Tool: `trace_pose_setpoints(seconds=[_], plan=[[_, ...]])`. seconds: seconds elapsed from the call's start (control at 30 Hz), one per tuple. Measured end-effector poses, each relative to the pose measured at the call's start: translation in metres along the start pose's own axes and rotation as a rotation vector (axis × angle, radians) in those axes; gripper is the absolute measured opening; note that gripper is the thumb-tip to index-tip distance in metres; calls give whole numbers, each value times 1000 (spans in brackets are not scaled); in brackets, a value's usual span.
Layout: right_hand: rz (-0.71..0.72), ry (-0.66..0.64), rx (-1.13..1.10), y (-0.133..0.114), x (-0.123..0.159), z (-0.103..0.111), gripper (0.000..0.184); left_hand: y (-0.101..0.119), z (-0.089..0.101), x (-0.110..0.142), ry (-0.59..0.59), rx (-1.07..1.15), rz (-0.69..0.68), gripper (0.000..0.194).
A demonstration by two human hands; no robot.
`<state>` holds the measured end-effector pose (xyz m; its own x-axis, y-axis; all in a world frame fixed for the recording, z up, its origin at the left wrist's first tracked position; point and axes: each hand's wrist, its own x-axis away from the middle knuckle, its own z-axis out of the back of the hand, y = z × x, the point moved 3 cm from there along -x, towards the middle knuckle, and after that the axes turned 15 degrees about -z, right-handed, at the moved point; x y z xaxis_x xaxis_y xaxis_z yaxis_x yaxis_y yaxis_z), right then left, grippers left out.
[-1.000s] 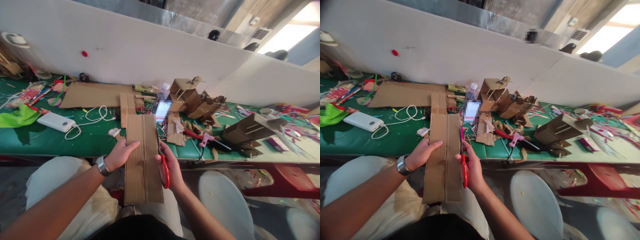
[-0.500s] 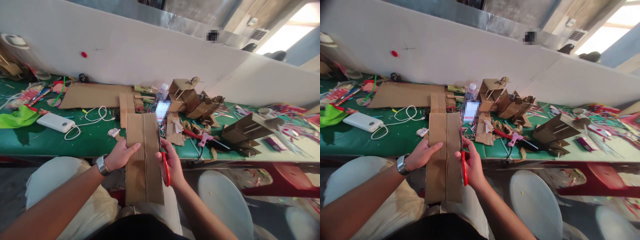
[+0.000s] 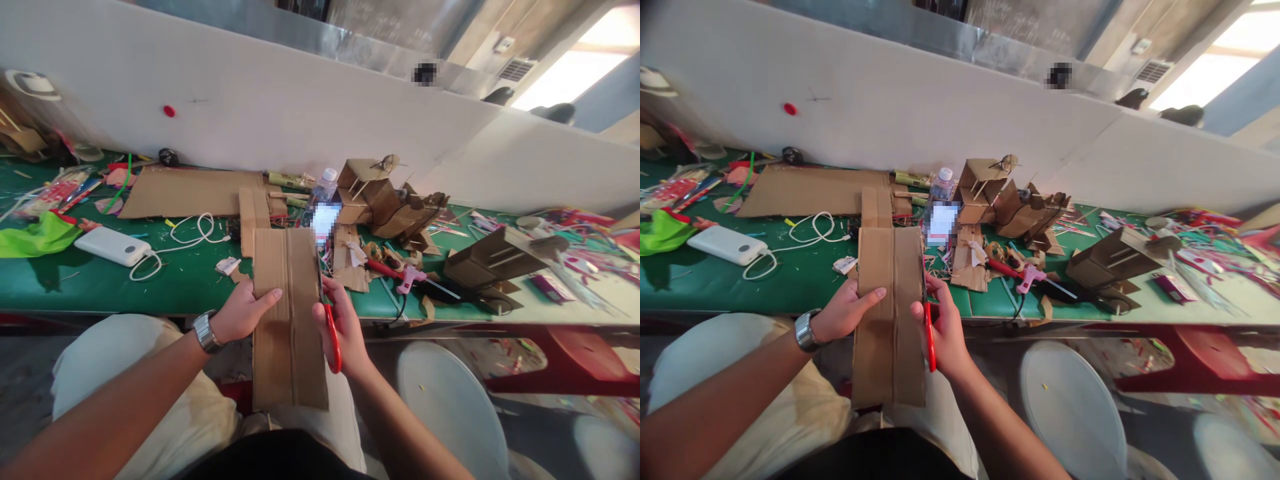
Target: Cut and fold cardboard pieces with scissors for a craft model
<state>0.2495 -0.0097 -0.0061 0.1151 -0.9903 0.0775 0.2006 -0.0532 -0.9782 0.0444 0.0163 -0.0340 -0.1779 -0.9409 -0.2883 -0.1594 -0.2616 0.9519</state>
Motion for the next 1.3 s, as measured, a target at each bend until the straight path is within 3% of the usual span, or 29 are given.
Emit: trace_pose_setpoints(seconds=[0.27, 0.5, 0.9, 1.3], plan=[[4, 57, 41, 0, -4, 2, 60, 4, 1, 1, -14, -100, -51, 57], [-54, 15, -9, 4, -7, -1, 68, 3, 3, 1, -14, -109, -54, 55], [4, 3, 15, -7, -4, -1, 54, 7, -2, 4, -69, -143, -92, 50], [-74, 39, 25, 5, -12, -1, 68, 8, -2, 2, -41, -150, -68, 52]])
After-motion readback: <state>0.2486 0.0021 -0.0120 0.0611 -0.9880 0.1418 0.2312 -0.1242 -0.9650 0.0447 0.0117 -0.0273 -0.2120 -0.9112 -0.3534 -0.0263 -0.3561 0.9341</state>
